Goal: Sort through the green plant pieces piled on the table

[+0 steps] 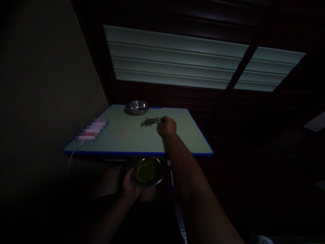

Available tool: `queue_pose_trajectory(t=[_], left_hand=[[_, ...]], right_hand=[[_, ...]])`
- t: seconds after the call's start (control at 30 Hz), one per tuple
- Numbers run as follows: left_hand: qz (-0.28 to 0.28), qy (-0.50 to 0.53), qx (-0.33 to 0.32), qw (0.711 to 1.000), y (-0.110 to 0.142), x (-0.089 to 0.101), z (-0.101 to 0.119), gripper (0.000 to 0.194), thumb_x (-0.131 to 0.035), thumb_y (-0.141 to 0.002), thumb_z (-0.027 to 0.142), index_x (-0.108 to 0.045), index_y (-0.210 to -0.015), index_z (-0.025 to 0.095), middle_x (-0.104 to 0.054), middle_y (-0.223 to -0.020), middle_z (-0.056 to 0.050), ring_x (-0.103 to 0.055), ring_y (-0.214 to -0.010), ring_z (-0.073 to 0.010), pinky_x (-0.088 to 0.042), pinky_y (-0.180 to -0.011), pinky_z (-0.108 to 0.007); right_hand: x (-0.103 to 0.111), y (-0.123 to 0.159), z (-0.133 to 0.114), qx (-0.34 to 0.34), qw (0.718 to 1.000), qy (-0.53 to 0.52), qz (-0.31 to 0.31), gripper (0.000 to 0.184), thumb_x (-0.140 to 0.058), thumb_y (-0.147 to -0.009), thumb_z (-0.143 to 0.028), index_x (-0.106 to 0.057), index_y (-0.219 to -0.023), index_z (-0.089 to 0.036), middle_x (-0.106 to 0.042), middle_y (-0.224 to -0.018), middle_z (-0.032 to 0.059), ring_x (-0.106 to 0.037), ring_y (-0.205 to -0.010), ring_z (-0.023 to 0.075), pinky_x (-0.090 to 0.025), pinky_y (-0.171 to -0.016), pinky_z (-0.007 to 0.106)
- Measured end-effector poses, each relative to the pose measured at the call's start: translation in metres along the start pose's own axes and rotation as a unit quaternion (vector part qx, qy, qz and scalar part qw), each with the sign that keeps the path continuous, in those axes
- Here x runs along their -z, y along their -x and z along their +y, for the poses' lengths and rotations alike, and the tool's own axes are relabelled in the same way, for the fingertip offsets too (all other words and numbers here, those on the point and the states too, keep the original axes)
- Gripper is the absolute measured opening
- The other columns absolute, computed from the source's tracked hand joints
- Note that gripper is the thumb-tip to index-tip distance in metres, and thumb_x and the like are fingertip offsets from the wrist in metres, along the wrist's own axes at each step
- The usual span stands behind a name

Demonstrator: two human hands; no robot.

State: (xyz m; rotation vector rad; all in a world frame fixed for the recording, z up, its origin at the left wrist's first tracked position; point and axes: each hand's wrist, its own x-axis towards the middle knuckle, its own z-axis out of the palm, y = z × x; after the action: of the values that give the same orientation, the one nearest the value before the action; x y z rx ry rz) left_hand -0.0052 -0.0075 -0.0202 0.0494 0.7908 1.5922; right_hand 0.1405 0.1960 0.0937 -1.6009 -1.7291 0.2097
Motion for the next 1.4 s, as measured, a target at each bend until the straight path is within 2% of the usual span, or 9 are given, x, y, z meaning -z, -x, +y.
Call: queue_pose_trajectory(t=[0.3,0.5,0.6,0.87,1.13,1.4], left_hand=[[0.001,-0.001,-0.003,1.000,0.002,0.000,0.001,0.036,-0.061,-0.075,0.034,-0.069,-0.108,0.020,-0.075,-0.096,-0.007,-0.066,-0.101,-0.0270,-0.049,-0.092,-0.041],[-0.002,0.000,-0.003,1.000,0.003,-0.002,0.002,0.029,-0.061,-0.072,0.034,-0.072,-0.093,0.018,-0.075,-0.092,-0.007,-0.068,-0.091,-0.0246,-0.050,-0.090,-0.039],[-0.004,0.001,-0.002,1.000,0.003,-0.003,0.002,0.028,-0.061,-0.072,0.033,-0.072,-0.093,0.018,-0.075,-0.094,-0.007,-0.068,-0.093,-0.0248,-0.050,-0.090,-0.039],[0.004,0.001,0.002,1.000,0.004,-0.003,0.003,0.028,-0.060,-0.072,0.033,-0.072,-0.092,0.017,-0.075,-0.092,-0.007,-0.068,-0.094,-0.0257,-0.050,-0.090,-0.040],[0.010,0.005,0.004,1.000,0.005,-0.006,0.004,0.026,-0.060,-0.071,0.032,-0.072,-0.089,0.017,-0.075,-0.089,-0.008,-0.069,-0.087,-0.0252,-0.052,-0.087,-0.041],[-0.001,-0.013,-0.002,1.000,0.001,-0.001,0.002,0.030,-0.062,-0.071,0.037,-0.072,-0.092,0.018,-0.075,-0.092,-0.009,-0.066,-0.098,-0.0291,-0.049,-0.091,-0.045]], right_hand=[[-0.003,0.000,0.000,0.046,0.998,0.004,-0.039,0.021,-0.058,-0.076,-0.020,-0.071,-0.092,-0.022,-0.072,-0.094,0.0059,-0.063,-0.086,0.0193,-0.045,-0.080,0.029],[-0.005,0.004,0.002,0.062,0.997,-0.010,-0.041,0.018,-0.058,-0.074,-0.022,-0.071,-0.087,-0.021,-0.072,-0.089,0.0034,-0.063,-0.083,0.0174,-0.046,-0.078,0.027],[-0.005,0.005,0.002,0.065,0.997,-0.033,-0.039,0.017,-0.057,-0.073,-0.022,-0.070,-0.083,-0.020,-0.071,-0.084,0.0031,-0.062,-0.079,0.0166,-0.046,-0.076,0.027],[0.003,0.007,-0.002,0.007,0.997,-0.068,0.017,0.019,-0.051,-0.068,-0.021,-0.067,-0.077,-0.019,-0.067,-0.075,0.0017,-0.057,-0.073,0.0155,-0.043,-0.072,0.027],[0.013,0.006,0.004,-0.058,0.997,-0.040,0.024,0.017,-0.051,-0.063,-0.021,-0.066,-0.071,-0.019,-0.065,-0.069,0.0024,-0.056,-0.070,0.0164,-0.042,-0.068,0.027],[0.012,0.007,0.004,-0.057,0.998,-0.028,0.002,0.019,-0.052,-0.062,-0.021,-0.068,-0.070,-0.019,-0.065,-0.067,0.0023,-0.056,-0.066,0.0153,-0.041,-0.063,0.025]])
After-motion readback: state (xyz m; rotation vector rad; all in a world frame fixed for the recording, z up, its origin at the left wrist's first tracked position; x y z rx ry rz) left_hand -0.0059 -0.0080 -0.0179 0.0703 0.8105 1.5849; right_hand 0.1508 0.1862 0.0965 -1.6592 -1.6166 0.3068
